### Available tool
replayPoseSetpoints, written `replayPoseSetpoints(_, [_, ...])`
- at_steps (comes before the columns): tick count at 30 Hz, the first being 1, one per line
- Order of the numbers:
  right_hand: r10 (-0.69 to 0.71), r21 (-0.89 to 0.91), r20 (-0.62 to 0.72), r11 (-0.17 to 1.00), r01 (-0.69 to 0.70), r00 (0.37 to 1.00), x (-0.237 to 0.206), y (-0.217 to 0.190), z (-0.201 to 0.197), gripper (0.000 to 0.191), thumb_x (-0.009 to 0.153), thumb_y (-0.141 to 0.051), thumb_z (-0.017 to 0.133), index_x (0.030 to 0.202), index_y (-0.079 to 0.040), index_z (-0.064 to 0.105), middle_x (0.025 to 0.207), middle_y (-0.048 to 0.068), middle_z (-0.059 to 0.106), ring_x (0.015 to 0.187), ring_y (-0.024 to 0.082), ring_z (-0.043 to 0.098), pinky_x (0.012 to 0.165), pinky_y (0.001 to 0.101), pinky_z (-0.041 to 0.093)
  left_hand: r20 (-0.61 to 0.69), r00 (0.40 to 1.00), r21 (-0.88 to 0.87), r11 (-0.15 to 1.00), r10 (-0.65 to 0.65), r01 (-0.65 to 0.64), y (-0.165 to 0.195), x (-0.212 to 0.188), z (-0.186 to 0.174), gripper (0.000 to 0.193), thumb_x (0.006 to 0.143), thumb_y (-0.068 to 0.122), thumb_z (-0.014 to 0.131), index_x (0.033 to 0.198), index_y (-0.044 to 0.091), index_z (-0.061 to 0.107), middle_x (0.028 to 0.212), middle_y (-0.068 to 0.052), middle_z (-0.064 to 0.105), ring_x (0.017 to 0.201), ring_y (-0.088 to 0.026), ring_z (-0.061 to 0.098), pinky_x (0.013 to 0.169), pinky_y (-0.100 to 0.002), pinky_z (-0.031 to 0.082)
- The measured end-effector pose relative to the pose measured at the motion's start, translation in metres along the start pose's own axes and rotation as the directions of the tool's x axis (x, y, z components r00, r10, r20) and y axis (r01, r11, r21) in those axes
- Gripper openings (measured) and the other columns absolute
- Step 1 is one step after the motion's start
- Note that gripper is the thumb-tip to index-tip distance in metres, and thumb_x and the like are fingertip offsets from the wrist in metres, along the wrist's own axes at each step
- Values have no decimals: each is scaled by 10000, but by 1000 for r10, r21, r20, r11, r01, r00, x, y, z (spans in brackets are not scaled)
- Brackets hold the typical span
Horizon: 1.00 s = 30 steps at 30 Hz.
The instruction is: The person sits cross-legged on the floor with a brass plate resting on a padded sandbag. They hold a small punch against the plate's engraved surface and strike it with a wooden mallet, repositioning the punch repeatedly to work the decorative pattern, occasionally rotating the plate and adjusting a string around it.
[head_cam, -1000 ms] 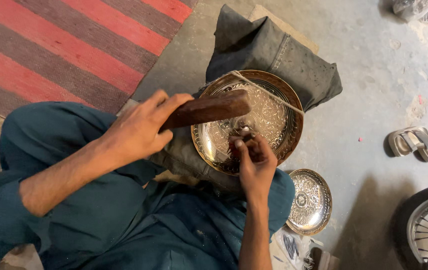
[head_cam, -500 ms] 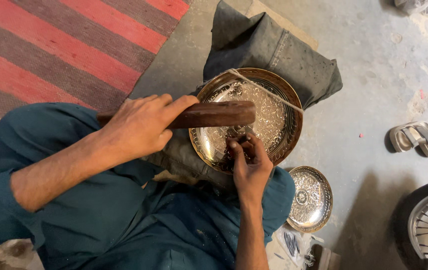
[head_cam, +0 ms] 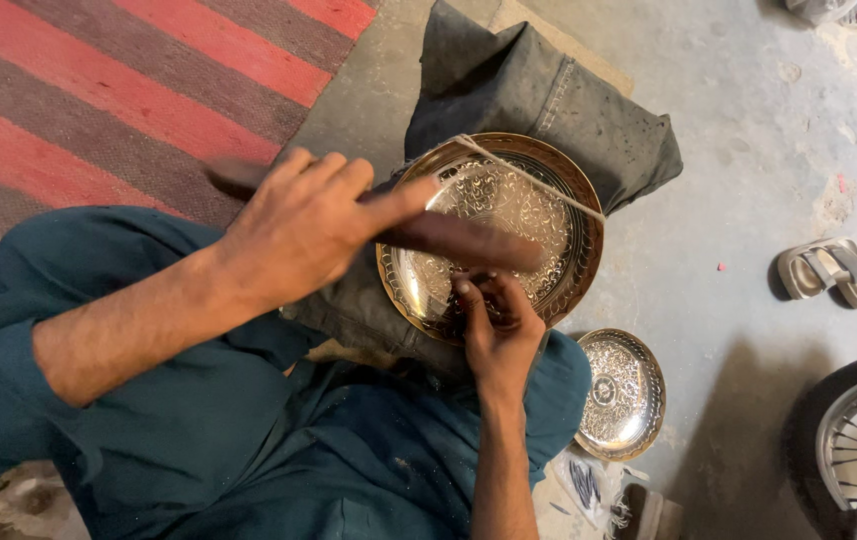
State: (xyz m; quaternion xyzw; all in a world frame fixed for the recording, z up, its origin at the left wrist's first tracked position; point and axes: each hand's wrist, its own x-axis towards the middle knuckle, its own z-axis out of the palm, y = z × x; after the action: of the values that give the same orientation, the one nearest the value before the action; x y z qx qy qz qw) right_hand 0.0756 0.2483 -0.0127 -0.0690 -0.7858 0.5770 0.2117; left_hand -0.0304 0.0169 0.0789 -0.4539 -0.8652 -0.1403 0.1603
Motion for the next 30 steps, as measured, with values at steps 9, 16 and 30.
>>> replayPoseSetpoints(9, [15,-16,-44,1000,-15,999,1,1,4,318,977,14,705,1291,32,658,862,13,661,795,55,613,724,215,509,98,983,120,982,-156,143,-3,-11,-3,727,798,45,716,1470,200,486,962,-119,633,887,-305,671,770,-468,548])
replayPoseSetpoints(16, [23,-39,-49,999,-25,999,2,-12,4,273,964,1,713,1233,22,667,859,5,717,792,42,642,720,196,521,174,960,-190,949,-221,253,4,-7,-8,798,761,48,721,1497,181,441,960,-127,634,893,-326,675,791,-470,557])
replayPoseSetpoints(30, [6,-117,-65,993,-14,998,1,-8,5,156,957,-25,745,1086,12,667,848,6,714,761,38,640,661,204,509,11,997,-2,997,-77,77,-2,-12,11,770,831,57,712,1545,182,451,929,-108,590,846,-260,635,858,-463,500])
